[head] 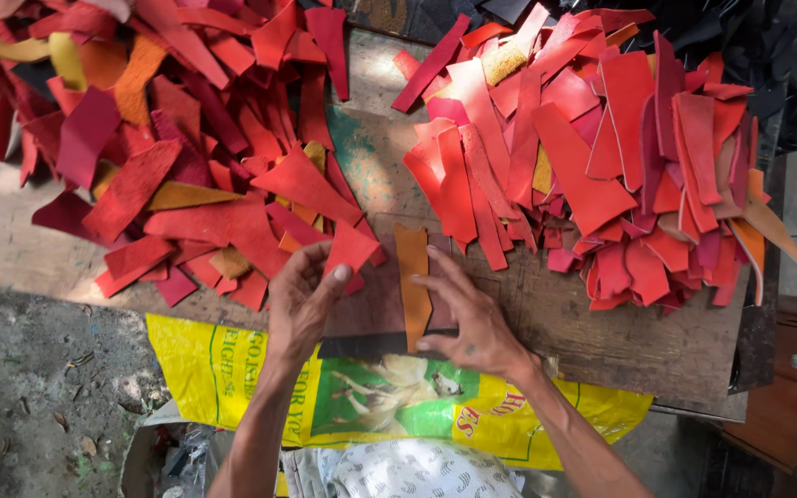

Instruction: The person sorts red and orange material scraps by hand on a wooden table, separating them into two piles. The person repeatedly picks up scraps, aligns them, and places them into the appropriate pile.

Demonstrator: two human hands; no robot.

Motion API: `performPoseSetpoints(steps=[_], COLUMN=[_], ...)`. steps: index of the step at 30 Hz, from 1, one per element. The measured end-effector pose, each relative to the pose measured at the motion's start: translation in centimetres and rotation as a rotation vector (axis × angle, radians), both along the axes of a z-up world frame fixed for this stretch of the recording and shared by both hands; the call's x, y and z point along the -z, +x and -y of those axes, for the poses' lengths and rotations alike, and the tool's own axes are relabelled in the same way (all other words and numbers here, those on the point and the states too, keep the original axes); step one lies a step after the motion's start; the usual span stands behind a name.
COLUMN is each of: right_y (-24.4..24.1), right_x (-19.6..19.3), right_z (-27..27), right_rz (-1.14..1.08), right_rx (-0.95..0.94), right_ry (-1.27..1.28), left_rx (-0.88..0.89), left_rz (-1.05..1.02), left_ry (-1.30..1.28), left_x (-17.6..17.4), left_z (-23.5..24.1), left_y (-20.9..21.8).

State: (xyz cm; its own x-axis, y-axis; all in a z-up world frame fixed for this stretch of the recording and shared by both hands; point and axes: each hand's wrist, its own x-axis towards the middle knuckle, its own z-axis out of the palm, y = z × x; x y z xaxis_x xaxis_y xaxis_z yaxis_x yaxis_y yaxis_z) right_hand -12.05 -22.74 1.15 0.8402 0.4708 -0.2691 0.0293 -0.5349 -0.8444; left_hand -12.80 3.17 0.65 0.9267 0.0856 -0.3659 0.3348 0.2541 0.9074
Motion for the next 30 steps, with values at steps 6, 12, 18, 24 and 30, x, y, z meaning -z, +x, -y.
performPoseSetpoints(steps=[6, 12, 18, 24, 30], right_y=[-1.7, -2.7, -3.2, -3.5, -3.1], right_x=[4.8, 5.7, 4.9, 5.3, 5.8], right_z=[1.3, -0.1, -1.4, -0.9, -1.0], right_rz=[-0.222, -0.013, 0.133, 0.162, 0.210], right_rx=[0.457, 0.484, 0.478, 0.470, 0.460], right_ry=[0.476, 0.253, 0.176, 0.172, 0.167], left_rx=[-0.144, -0.096, -0.115, -0.117, -0.127], left_rz=[-0.056, 0.165, 0.085, 0.071, 0.067], left_ry=[-0.124, -0.175, -0.454, -0.601, -0.593], left_x=[2.1, 3.6, 4.3, 4.9, 6.3], left_z=[-0.1, 0.1, -1.1, -1.8, -2.1], left_y=[-5.5, -5.4, -4.4, -4.4, -4.6])
